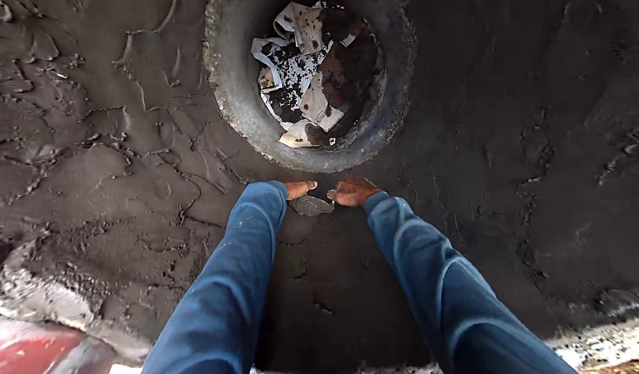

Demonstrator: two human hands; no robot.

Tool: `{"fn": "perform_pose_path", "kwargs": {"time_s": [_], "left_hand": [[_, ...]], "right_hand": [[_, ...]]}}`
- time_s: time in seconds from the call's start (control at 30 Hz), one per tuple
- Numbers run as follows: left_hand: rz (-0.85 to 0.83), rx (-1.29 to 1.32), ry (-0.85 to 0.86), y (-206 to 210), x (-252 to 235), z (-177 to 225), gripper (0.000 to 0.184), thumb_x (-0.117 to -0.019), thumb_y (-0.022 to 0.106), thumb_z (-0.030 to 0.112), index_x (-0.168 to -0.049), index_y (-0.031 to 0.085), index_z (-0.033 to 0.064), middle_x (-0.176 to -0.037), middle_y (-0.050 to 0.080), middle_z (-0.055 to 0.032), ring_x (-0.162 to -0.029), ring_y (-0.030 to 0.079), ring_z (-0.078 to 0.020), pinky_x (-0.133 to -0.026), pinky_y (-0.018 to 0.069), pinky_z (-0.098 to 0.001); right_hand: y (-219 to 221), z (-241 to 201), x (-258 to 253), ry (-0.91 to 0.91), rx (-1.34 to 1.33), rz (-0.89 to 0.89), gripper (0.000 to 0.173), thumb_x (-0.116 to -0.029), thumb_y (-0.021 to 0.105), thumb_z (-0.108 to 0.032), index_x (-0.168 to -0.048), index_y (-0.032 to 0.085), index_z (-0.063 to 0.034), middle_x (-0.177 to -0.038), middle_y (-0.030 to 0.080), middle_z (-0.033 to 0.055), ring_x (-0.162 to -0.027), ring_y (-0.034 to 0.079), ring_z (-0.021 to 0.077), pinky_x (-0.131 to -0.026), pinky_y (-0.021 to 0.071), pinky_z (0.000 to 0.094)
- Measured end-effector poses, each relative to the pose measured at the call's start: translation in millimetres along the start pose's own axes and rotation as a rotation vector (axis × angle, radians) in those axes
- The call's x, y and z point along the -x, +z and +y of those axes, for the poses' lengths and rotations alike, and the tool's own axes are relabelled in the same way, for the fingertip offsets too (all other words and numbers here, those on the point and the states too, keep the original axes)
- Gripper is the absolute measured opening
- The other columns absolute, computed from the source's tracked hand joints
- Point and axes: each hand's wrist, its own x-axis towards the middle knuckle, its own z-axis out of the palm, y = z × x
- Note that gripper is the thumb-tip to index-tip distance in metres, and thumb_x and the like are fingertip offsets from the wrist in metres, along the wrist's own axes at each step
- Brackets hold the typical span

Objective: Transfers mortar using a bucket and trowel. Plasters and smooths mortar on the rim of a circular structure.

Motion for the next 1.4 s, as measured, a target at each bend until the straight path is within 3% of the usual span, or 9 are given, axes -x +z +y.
{"fn": "perform_pose_path", "kwargs": {"time_s": [0.2, 0.37, 0.5, 0.6, 0.67, 0.73, 0.83, 1.2, 1.4], "left_hand": [[0.029, -0.204, -0.097, 12.2, -13.5, -22.0, 0.078, -0.1092, 0.018, 0.056, -0.139, 0.056, -0.0051, -0.145, 0.053, -0.0289, -0.140, 0.047, -0.0425, -0.114, 0.0321, -0.0639], [0.033, -0.241, -0.124, 8.8, -17.4, -16.7, 0.077, -0.1097, 0.018, 0.054, -0.145, 0.049, -0.0061, -0.150, 0.048, -0.0286, -0.143, 0.043, -0.0414, -0.117, 0.0309, -0.0614], [0.022, -0.284, -0.075, 16.8, -33.3, -21.7, 0.070, -0.1112, 0.021, 0.049, -0.144, 0.051, -0.0047, -0.150, 0.049, -0.0272, -0.143, 0.044, -0.0406, -0.117, 0.0317, -0.0604], [-0.025, -0.421, 0.000, 24.6, -43.0, -26.1, 0.057, -0.1132, 0.022, 0.036, -0.155, 0.039, 0.0020, -0.163, 0.035, -0.0178, -0.153, 0.028, -0.0357, -0.124, 0.0214, -0.0564], [-0.046, -0.510, 0.018, 28.9, -45.1, -26.0, 0.052, -0.1130, 0.025, 0.031, -0.154, 0.041, 0.0029, -0.165, 0.033, -0.0161, -0.154, 0.025, -0.0349, -0.124, 0.0209, -0.0566], [-0.046, -0.560, 0.008, 31.1, -41.9, -24.4, 0.052, -0.1123, 0.028, 0.030, -0.152, 0.044, 0.0008, -0.163, 0.035, -0.0177, -0.153, 0.029, -0.0356, -0.122, 0.0235, -0.0569], [-0.033, -0.598, 0.010, 36.1, -43.0, -27.3, 0.054, -0.1103, 0.035, 0.029, -0.158, 0.035, 0.0031, -0.167, 0.028, -0.0157, -0.155, 0.023, -0.0354, -0.124, 0.0191, -0.0563], [-0.038, -0.672, 0.013, 39.8, -31.3, -25.9, 0.058, -0.1101, 0.032, 0.032, -0.162, 0.026, 0.0062, -0.170, 0.020, -0.0124, -0.157, 0.015, -0.0350, -0.126, 0.0164, -0.0543], [-0.026, -0.653, 0.020, 38.8, -29.8, -27.1, 0.058, -0.1100, 0.033, 0.034, -0.160, 0.031, 0.0053, -0.169, 0.022, -0.0135, -0.156, 0.018, -0.0371, -0.124, 0.0189, -0.0568]], "right_hand": [[38.5, -35.5, -2.6, 0.063, 0.029, 0.054, 0.055, -0.1095, 0.039, -0.049, -0.119, 0.070, -0.0040, -0.124, 0.068, 0.0212, -0.123, 0.063, 0.0389, -0.101, 0.0486, 0.0607], [41.4, -70.6, 9.3, 0.195, -0.083, 0.028, 0.045, -0.1126, 0.037, -0.033, -0.142, 0.055, -0.0041, -0.137, 0.062, 0.0245, -0.130, 0.059, 0.0414, -0.104, 0.0485, 0.0591], [41.0, -79.0, 10.1, 0.272, -0.137, 0.015, 0.041, -0.1130, 0.033, -0.026, -0.142, 0.055, -0.0057, -0.138, 0.062, 0.0223, -0.131, 0.059, 0.0387, -0.103, 0.0489, 0.0574], [35.3, -88.1, 14.2, 0.326, -0.146, -0.029, 0.041, -0.1124, 0.034, -0.021, -0.143, 0.054, -0.0032, -0.141, 0.060, 0.0225, -0.132, 0.059, 0.0381, -0.103, 0.0492, 0.0563], [33.0, -93.5, 17.8, 0.349, -0.149, -0.045, 0.040, -0.1119, 0.034, -0.017, -0.141, 0.056, -0.0008, -0.142, 0.060, 0.0226, -0.132, 0.059, 0.0378, -0.103, 0.0495, 0.0559], [30.3, -98.5, 21.1, 0.369, -0.151, -0.054, 0.040, -0.1115, 0.035, -0.016, -0.139, 0.057, 0.0004, -0.143, 0.059, 0.0221, -0.133, 0.058, 0.0368, -0.103, 0.0494, 0.0549], [27.5, -100.5, 24.6, 0.349, -0.102, -0.107, 0.036, -0.1096, 0.039, -0.010, -0.138, 0.056, 0.0037, -0.143, 0.058, 0.0245, -0.132, 0.058, 0.0383, -0.102, 0.0502, 0.0550], [15.4, -112.9, 63.1, 0.305, 0.041, -0.207, 0.038, -0.1076, 0.041, -0.005, -0.142, 0.048, 0.0110, -0.147, 0.051, 0.0294, -0.136, 0.054, 0.0401, -0.105, 0.0481, 0.0542], [7.3, -120.0, 87.2, 0.281, 0.074, -0.249, 0.035, -0.1069, 0.042, -0.004, -0.136, 0.053, 0.0120, -0.144, 0.052, 0.0308, -0.134, 0.055, 0.0415, -0.105, 0.0482, 0.0546]]}}
